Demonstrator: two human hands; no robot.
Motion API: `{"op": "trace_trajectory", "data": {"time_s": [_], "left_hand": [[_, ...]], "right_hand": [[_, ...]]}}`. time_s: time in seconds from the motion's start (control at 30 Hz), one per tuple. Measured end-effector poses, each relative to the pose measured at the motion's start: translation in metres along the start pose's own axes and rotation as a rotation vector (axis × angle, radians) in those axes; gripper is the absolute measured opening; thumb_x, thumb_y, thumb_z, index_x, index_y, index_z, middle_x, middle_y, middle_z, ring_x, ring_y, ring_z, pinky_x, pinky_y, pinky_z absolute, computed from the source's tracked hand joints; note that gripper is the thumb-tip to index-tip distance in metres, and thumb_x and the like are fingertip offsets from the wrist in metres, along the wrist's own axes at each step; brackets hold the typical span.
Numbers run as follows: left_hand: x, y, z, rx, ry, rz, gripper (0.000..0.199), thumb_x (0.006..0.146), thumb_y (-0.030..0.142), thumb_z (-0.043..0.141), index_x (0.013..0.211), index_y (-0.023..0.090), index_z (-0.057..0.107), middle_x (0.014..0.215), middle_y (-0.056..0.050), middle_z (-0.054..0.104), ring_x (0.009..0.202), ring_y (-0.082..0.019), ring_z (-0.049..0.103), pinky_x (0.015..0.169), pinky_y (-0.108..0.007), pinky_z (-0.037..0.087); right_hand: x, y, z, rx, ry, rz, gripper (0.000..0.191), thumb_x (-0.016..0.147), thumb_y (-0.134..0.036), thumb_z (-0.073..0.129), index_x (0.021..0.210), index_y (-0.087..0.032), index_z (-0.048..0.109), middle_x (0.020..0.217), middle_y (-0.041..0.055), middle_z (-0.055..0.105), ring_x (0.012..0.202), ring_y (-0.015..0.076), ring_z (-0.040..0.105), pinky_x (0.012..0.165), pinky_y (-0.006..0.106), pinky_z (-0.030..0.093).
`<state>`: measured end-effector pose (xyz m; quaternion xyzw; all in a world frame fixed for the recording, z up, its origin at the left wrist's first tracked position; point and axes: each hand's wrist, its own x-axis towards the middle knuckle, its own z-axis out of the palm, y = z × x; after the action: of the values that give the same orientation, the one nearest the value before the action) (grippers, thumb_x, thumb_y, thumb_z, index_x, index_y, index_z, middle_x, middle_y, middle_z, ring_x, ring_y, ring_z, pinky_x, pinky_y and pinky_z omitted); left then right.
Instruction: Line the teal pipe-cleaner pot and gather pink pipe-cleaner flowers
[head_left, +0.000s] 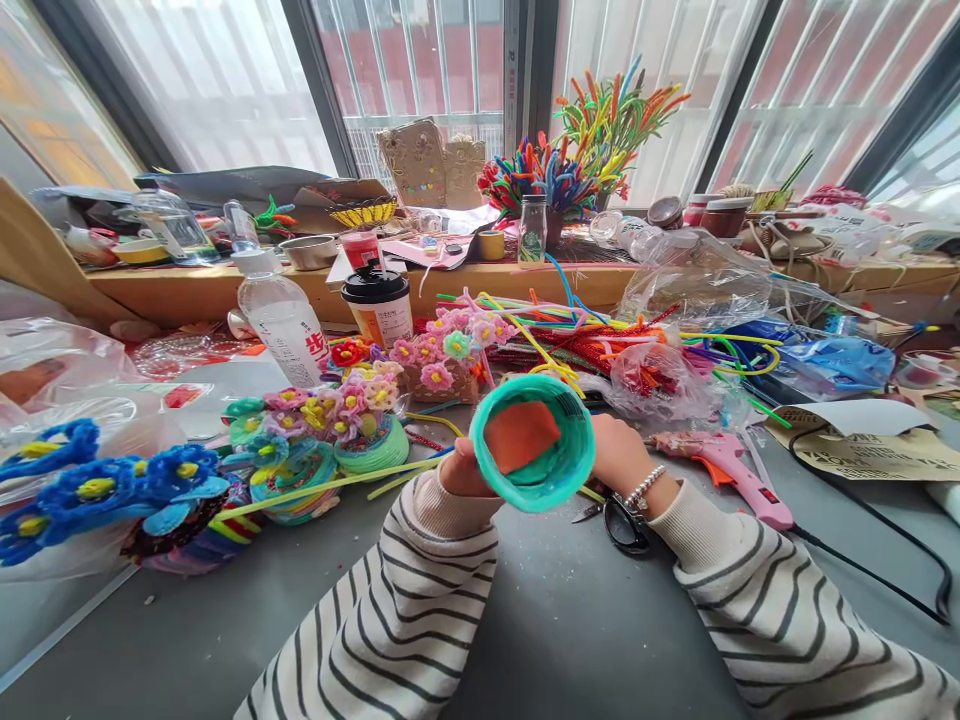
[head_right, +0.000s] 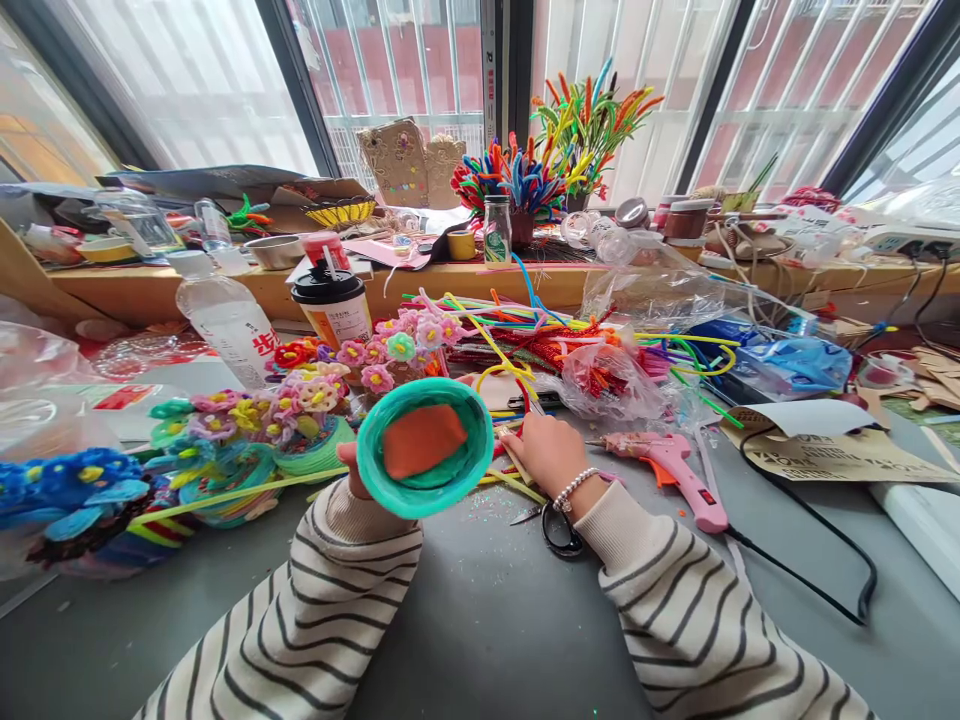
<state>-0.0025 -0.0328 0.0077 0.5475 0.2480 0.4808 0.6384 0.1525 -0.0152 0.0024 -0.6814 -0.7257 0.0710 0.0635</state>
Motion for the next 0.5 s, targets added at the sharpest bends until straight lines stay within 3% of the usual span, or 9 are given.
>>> {"op": "trace_trajectory", "data": {"time_s": [0.13,0.37,0.5], "left_hand": [[0.001,0.002,0.004,-0.185,0.012,-0.083,0.078,0.045,0.079,0.034,0.092,0.019,0.052,0.1,-0.011,0.058,0.1,-0.029,0.049,0.074,-0.043,0.043],[0.01,0.004,0.006,-0.358,0.129,-0.23,0.069,0.066,0.068,0.018,0.097,0.018,0.053,0.114,-0.007,0.053,0.104,-0.026,0.048,0.078,-0.043,0.042],[0.021,-0.004,0.01,-0.507,0.115,-0.259,0.056,0.072,0.059,0.026,0.093,0.017,0.057,0.105,-0.008,0.059,0.102,-0.024,0.049,0.081,-0.042,0.04]], "right_hand": [[-0.003,-0.002,0.0,-0.009,0.015,-0.048,0.029,0.074,-0.038,0.043,0.078,-0.014,0.059,0.074,0.0165,0.063,0.073,0.029,0.06,0.052,0.03,0.039],[0.002,-0.001,0.014,0.052,0.052,-0.147,0.023,0.068,-0.039,0.051,0.068,-0.017,0.058,0.07,0.0083,0.064,0.066,0.0202,0.06,0.051,0.023,0.035],[0.006,0.01,-0.001,0.1,0.163,-0.106,0.021,0.071,-0.036,0.047,0.068,-0.016,0.055,0.063,0.0048,0.061,0.058,0.0154,0.056,0.049,0.022,0.033]]}}
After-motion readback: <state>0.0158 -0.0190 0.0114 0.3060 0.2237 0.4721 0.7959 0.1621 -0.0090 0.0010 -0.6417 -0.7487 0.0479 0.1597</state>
